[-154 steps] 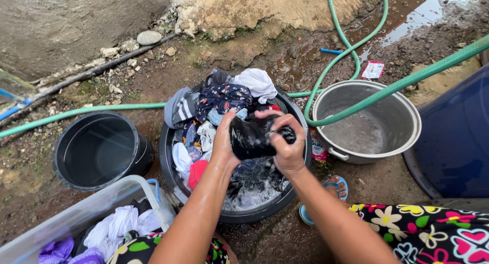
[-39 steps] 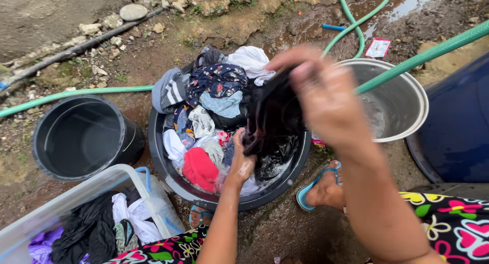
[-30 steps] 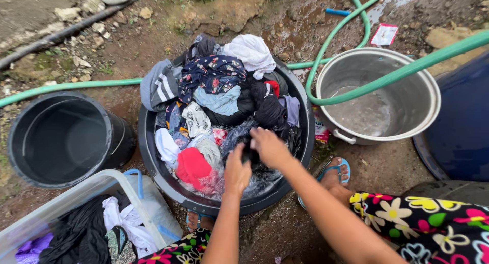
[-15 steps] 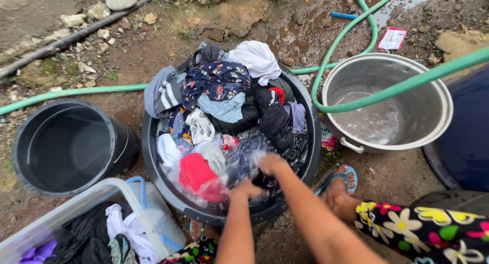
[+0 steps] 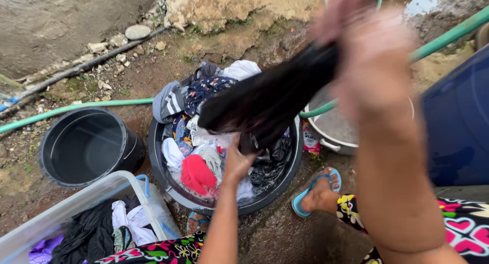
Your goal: The person washes clothes by hand in a tub of water, scrubbing individual items and placing them into a bin.
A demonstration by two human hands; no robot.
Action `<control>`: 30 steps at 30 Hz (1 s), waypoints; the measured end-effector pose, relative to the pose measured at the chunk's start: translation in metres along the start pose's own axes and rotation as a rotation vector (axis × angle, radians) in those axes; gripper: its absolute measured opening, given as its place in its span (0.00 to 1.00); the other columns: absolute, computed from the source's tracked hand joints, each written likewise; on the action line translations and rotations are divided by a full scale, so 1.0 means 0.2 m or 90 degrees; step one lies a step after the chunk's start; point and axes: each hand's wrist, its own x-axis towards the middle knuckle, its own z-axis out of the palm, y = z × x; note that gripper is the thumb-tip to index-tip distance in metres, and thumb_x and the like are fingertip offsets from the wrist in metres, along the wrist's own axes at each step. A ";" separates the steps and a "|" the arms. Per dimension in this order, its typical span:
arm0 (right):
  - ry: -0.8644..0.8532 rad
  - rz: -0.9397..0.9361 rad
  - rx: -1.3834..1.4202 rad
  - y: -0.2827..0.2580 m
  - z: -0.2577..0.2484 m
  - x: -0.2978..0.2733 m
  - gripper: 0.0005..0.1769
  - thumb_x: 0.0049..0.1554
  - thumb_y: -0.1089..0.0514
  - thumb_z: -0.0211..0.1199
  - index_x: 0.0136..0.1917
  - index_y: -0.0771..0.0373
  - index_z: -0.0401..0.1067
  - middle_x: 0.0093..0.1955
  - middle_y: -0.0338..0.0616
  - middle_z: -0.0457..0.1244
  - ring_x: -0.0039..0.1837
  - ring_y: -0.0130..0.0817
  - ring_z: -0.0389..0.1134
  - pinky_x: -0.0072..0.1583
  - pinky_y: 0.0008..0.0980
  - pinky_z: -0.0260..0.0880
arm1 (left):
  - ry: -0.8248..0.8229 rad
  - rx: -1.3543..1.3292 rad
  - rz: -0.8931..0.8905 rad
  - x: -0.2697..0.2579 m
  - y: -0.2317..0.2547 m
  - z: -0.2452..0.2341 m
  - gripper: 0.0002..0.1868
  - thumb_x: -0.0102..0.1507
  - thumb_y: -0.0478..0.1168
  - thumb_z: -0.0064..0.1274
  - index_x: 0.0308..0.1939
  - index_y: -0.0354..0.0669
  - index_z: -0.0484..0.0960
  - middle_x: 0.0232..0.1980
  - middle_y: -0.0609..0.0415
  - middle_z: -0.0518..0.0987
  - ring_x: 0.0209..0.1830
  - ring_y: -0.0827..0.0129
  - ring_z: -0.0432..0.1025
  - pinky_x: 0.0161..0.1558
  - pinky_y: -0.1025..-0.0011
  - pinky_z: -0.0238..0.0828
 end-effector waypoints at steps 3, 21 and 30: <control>0.139 -0.007 0.227 -0.02 -0.33 -0.06 0.14 0.79 0.55 0.54 0.51 0.62 0.59 0.45 0.43 0.57 0.47 0.31 0.57 0.53 0.30 0.60 | -0.108 -0.214 0.036 0.12 0.18 -0.16 0.46 0.47 0.37 0.70 0.71 0.34 0.73 0.63 0.42 0.82 0.56 0.60 0.76 0.61 0.63 0.74; 0.172 0.330 0.157 0.97 0.84 -1.07 0.28 0.54 0.76 0.63 0.67 0.67 0.67 0.58 0.50 0.67 0.62 0.33 0.67 0.65 0.32 0.68 | 0.149 -1.021 -0.024 0.12 0.25 0.03 0.25 0.68 0.58 0.51 0.54 0.40 0.77 0.49 0.50 0.79 0.49 0.59 0.76 0.57 0.58 0.73; 0.310 0.426 0.724 0.70 0.83 -0.85 0.23 0.58 0.78 0.57 0.64 0.65 0.62 0.58 0.45 0.65 0.59 0.36 0.68 0.64 0.42 0.71 | 0.017 -0.985 -0.436 -0.08 0.30 -0.10 0.37 0.61 0.71 0.39 0.59 0.50 0.78 0.58 0.48 0.80 0.56 0.50 0.74 0.61 0.43 0.64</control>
